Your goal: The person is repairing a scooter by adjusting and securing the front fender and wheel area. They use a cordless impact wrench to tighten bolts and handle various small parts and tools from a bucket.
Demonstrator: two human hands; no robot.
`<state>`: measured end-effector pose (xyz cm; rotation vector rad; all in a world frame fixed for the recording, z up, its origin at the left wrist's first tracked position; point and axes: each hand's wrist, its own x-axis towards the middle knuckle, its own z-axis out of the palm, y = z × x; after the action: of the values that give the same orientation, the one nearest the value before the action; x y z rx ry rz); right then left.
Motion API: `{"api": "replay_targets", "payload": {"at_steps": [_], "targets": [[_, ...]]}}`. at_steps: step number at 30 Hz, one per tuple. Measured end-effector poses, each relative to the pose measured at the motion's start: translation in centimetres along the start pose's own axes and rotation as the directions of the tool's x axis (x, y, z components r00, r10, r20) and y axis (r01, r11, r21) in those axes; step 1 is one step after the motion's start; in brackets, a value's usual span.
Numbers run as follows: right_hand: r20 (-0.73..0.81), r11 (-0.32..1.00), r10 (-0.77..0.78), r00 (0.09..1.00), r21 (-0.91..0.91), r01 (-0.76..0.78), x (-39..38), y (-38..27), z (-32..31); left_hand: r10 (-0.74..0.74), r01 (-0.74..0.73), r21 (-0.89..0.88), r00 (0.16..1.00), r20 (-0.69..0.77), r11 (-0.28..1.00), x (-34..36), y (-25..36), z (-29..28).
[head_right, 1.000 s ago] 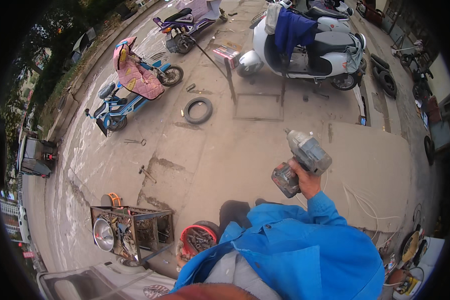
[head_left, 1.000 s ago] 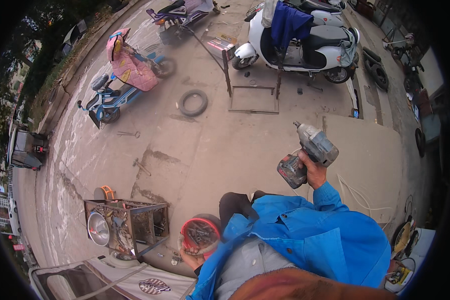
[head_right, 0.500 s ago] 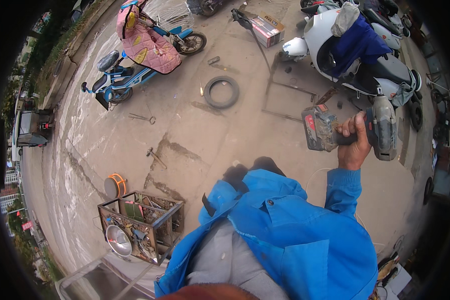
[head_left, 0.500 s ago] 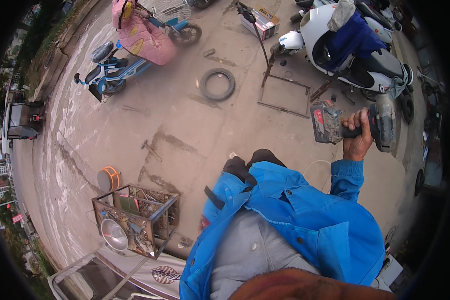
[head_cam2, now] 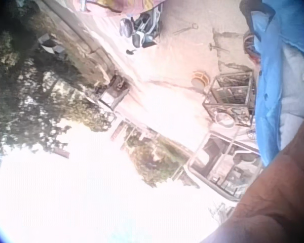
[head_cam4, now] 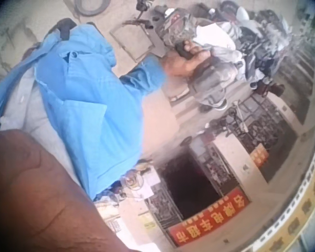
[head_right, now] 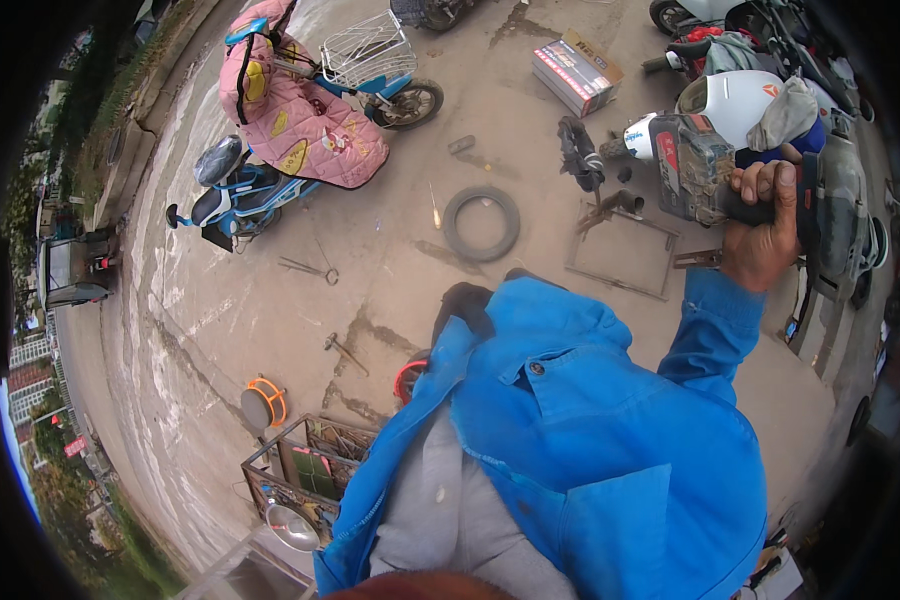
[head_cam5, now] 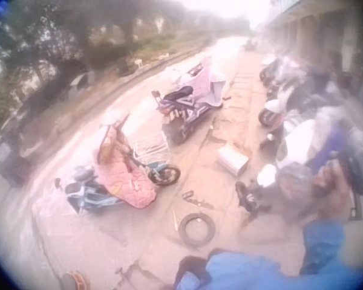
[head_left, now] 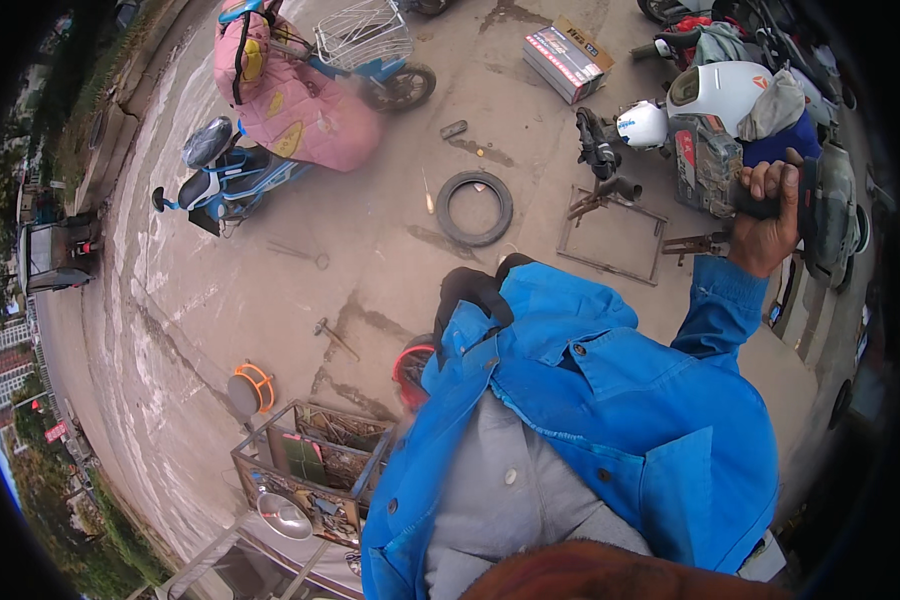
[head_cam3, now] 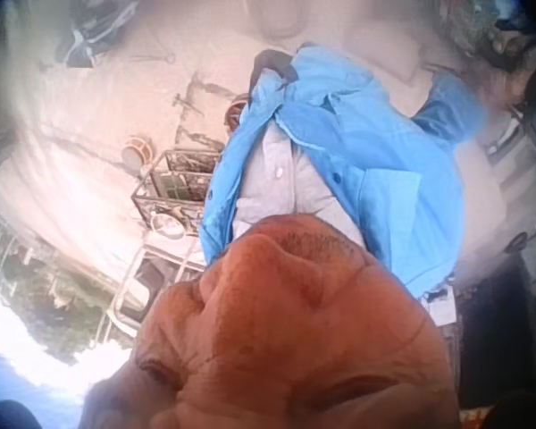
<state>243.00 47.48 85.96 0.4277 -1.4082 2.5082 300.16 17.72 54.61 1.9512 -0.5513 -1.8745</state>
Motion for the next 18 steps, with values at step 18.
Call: {"api": "replay_targets", "payload": {"at_steps": [18], "targets": [[-0.389,0.954,-0.064,0.919,-0.295,-0.059,31.2,21.8,19.5,-0.077,0.01,0.319,0.977,0.2,0.948,24.5,30.7,48.9]]}}
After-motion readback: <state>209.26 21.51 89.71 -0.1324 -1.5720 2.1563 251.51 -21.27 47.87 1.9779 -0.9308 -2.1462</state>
